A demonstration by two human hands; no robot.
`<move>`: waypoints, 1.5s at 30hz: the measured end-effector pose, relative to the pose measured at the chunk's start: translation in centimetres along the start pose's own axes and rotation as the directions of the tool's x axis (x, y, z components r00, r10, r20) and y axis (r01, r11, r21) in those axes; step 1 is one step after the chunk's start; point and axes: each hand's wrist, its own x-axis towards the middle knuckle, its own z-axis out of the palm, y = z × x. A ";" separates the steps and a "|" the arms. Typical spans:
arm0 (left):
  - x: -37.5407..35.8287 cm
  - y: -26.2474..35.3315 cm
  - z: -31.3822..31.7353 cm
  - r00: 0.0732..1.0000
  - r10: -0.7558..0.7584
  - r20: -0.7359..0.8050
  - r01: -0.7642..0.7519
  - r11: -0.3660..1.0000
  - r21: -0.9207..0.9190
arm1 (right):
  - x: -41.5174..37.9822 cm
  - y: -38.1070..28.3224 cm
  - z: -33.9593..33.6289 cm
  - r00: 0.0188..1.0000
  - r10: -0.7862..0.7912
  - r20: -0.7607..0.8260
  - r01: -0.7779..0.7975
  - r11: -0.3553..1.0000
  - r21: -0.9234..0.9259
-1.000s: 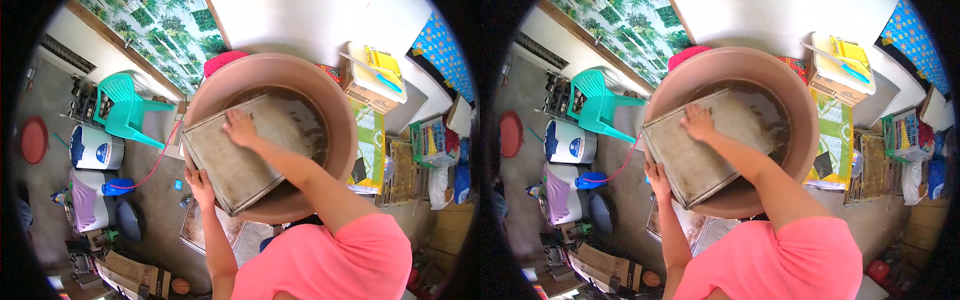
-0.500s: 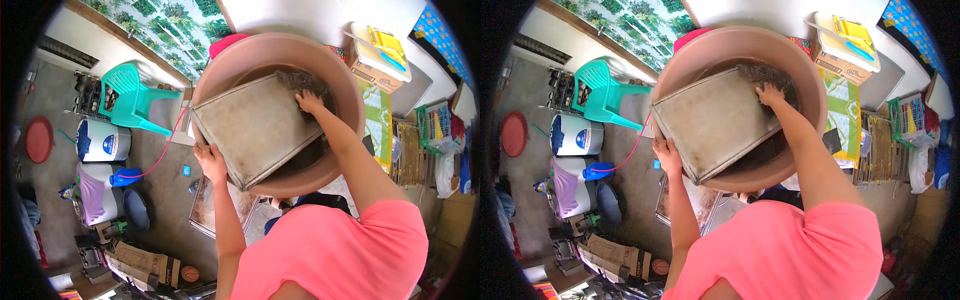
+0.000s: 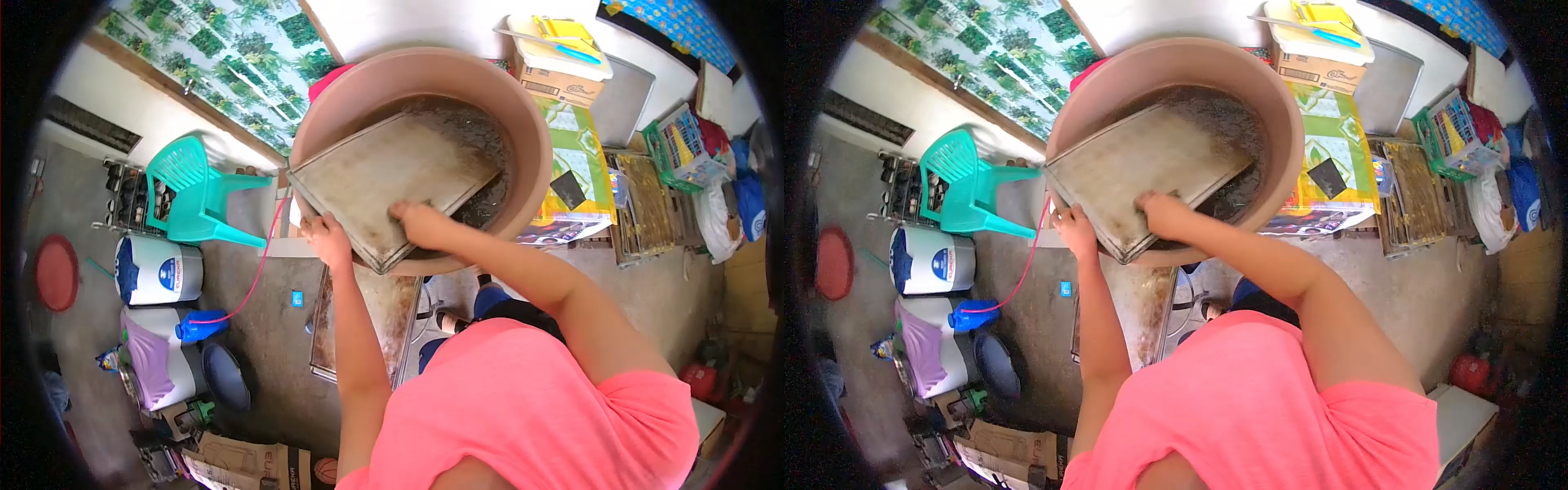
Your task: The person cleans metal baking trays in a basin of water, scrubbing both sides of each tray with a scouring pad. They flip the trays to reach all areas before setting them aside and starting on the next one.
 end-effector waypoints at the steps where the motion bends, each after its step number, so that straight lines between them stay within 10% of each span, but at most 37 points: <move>1: -0.1 0.0 -0.2 1.000 0.002 0.003 -0.002 1.000 -0.006 | -1.2 -2.6 -0.5 0.988 -0.155 -0.010 0.155 0.987 0.034; 27: -1.7 2.3 -0.1 0.977 -0.203 -0.057 0.208 0.973 0.096 | 2.1 0.8 -0.9 0.733 -0.673 0.096 0.630 0.726 0.276; 45: -1.1 1.6 -0.1 0.979 -0.185 -0.081 0.191 0.979 0.069 | 4.7 -0.2 -0.2 0.807 -0.574 0.139 0.546 0.815 0.193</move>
